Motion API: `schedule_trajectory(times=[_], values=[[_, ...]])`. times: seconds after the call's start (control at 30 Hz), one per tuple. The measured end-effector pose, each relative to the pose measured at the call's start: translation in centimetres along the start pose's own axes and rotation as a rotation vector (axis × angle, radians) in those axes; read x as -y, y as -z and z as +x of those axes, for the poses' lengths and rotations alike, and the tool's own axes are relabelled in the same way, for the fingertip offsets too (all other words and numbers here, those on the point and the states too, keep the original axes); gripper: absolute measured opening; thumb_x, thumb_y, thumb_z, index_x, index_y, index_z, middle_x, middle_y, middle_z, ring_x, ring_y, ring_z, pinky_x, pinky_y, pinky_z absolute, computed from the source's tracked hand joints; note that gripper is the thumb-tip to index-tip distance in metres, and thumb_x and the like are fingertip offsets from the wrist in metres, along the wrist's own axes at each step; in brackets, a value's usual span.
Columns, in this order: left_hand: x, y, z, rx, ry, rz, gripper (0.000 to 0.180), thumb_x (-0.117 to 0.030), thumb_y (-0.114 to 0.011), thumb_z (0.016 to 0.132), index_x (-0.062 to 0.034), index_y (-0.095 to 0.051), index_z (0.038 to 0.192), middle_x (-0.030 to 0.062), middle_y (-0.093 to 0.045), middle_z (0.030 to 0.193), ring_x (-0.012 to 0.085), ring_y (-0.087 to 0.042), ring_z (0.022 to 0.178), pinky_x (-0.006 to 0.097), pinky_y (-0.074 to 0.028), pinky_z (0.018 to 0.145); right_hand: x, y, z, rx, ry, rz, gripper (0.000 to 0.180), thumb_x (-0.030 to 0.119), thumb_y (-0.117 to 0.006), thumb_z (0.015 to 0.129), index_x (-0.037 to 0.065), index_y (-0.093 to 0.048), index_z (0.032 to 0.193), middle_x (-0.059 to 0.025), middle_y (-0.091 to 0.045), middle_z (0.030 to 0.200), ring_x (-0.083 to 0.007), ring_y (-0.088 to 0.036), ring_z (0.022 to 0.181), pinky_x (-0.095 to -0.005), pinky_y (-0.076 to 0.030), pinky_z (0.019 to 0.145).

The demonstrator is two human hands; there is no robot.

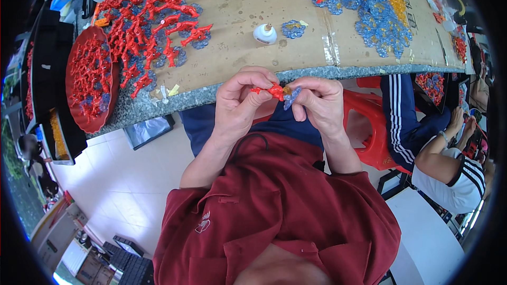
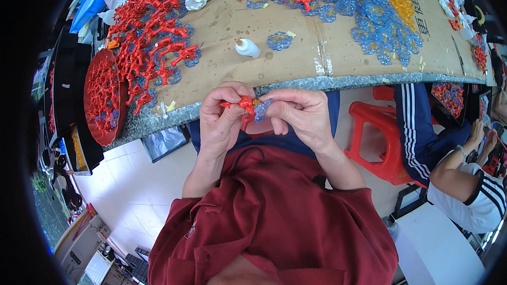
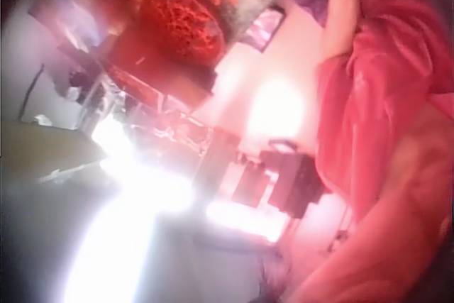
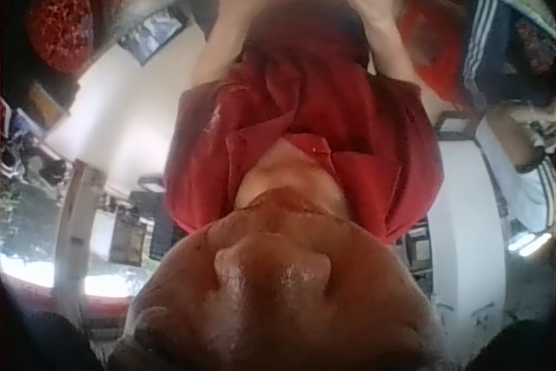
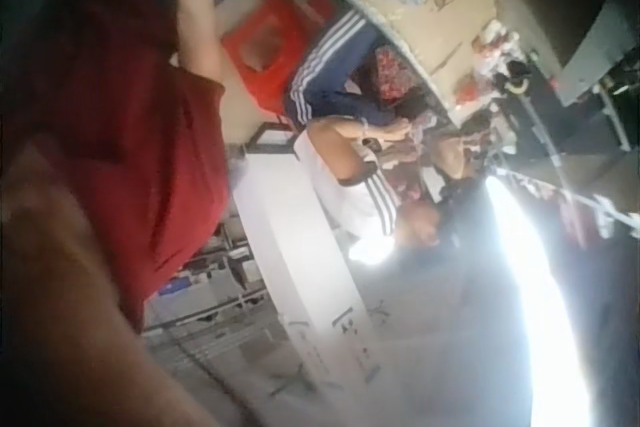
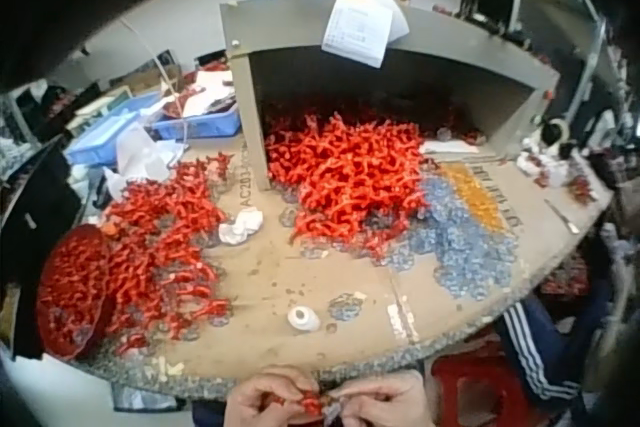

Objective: The person applies glue from a glue bottle to small red plastic toy parts and sticks them together by hand on a work table.

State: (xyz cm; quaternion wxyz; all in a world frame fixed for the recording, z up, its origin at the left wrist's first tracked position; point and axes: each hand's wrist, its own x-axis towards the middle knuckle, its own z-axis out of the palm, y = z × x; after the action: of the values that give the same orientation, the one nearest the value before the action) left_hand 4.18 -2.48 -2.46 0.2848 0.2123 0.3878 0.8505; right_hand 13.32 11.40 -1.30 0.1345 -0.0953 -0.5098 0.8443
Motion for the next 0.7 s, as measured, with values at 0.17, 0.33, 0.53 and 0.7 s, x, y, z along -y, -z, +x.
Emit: schedule_trajectory(times=[0.17, 0.33, 0.53, 0.7], values=[[0.1, 0.3, 0.0, 0.006, -0.045, 0.097, 0.014, 0.007, -0.058, 0.078, -0.0003, -0.057, 0.09, 0.011, -0.054, 0.097, 0.0165, -0.055, 0.091, 0.028, -0.046, 0.08, 0.2, -0.7, 0.0, -0.035, -0.025, 0.02, 0.014, 0.0, -0.06, 0.081, -0.005, -0.063, 0.094, -0.0075, -0.06, 0.063, -0.0091, -0.054, 0.047, -0.0181, -0.041, 0.04], [0.1, 0.2, 0.0, 0.004, -0.039, 0.091, 0.013, 0.007, -0.058, 0.078, -0.0002, -0.057, 0.089, 0.0111, -0.055, 0.096, 0.0167, -0.055, 0.092, 0.027, -0.046, 0.08, 0.3, -0.8, -0.3, -0.088, 0.003, -0.087, 0.014, -0.001, -0.06, 0.081, -0.006, -0.063, 0.093, -0.007, -0.061, 0.065, -0.009, -0.054, 0.048, -0.0176, -0.041, 0.041], [0.2, 0.4, -0.1, -0.008, -0.029, 0.139, 0.012, 0.006, -0.059, 0.078, -0.0003, -0.057, 0.088, 0.0111, -0.056, 0.095, 0.0161, -0.056, 0.091, 0.027, -0.046, 0.08, 0.4, -1.2, -0.5, -0.094, 0.111, -0.23, 0.013, -0.003, -0.062, 0.078, -0.005, -0.063, 0.091, -0.0094, -0.063, 0.073, -0.0087, -0.055, 0.05, -0.0176, -0.041, 0.041], [0.5, 0.6, 0.0, 0.012, 0.041, 0.021, 0.013, 0.002, -0.062, 0.077, -0.0017, -0.059, 0.088, 0.0115, -0.057, 0.096, 0.0184, -0.056, 0.092, 0.03, -0.046, 0.082, 0.0, -1.7, -1.0, -0.155, 0.189, -0.321, 0.018, -0.002, -0.066, 0.074, -0.004, -0.063, 0.091, -0.0101, -0.064, 0.078, -0.0101, -0.058, 0.056, -0.019, -0.045, 0.048]])
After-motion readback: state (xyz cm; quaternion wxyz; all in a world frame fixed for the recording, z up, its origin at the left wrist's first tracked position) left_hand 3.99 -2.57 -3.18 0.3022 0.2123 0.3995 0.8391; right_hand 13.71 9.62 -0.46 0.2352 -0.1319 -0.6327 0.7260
